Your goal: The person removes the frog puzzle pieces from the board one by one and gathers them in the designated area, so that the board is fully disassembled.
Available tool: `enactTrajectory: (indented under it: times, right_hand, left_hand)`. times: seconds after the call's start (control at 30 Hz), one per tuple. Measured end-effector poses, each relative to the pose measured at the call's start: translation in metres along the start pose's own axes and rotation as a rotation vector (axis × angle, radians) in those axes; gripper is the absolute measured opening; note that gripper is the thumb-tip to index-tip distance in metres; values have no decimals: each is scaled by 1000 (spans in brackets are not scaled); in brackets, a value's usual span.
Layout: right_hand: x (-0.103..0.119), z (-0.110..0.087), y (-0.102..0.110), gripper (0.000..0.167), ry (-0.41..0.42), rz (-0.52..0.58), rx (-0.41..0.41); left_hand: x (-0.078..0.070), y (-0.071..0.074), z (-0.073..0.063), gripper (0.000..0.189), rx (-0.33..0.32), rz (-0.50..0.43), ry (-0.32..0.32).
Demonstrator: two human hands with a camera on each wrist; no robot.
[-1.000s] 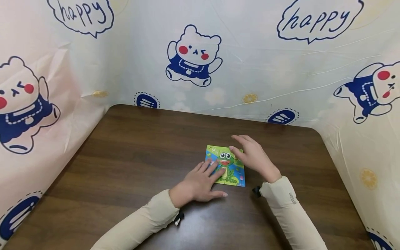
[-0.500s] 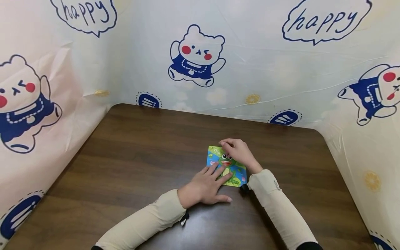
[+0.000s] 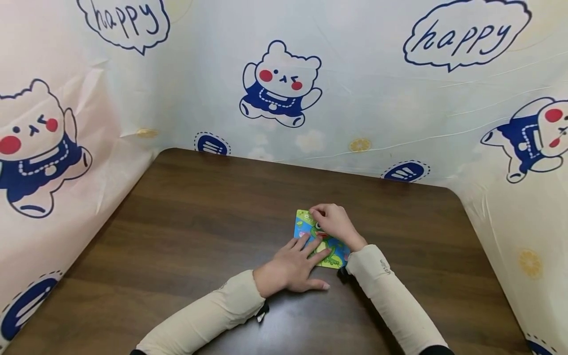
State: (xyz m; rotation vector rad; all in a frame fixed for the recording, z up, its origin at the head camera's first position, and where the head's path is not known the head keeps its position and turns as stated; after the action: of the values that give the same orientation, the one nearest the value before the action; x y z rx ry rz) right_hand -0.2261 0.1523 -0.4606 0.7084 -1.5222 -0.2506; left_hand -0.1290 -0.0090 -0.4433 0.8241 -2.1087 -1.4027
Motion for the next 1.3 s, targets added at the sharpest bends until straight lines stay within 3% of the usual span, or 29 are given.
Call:
enactTrajectory:
  times: [0.33, 0.57, 0.67, 0.87, 1.1, 1.3]
  right_hand:
    - [3, -5, -4, 32, 13, -40, -22]
    - [10, -4, -5, 49, 79, -125, -24]
    - [11, -3, -7, 47, 75, -152, -29]
    - [12, -1, -9, 32, 42, -160, -38]
    - [14, 4, -5, 30, -53, -87, -55]
    - [14, 9, -3, 31, -68, -66, -57]
  left_hand:
    - [-2, -6, 0, 83, -23, 28, -18]
    - [-2, -7, 1, 84, -48, 20, -13]
    - [-2, -7, 1, 85, -57, 3, -15]
    - [-3, -8, -1, 93, -57, -1, -29]
    - [-3, -10, 3, 102, -49, 15, -48]
    - [1, -6, 7, 104, -2, -11, -46]
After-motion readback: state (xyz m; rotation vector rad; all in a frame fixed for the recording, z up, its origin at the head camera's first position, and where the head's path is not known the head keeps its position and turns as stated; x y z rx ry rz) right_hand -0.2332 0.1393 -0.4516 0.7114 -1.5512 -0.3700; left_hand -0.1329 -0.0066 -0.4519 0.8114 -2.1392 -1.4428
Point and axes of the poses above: each hand's wrist, its own z-axis towards the middle knuckle, its own y-axis out of the back of the hand, x = y × z, the point moved 1 cm from there along z, towards the middle knuckle, and after that the axes turned 12 degrees about z, right-handed, at the moved point
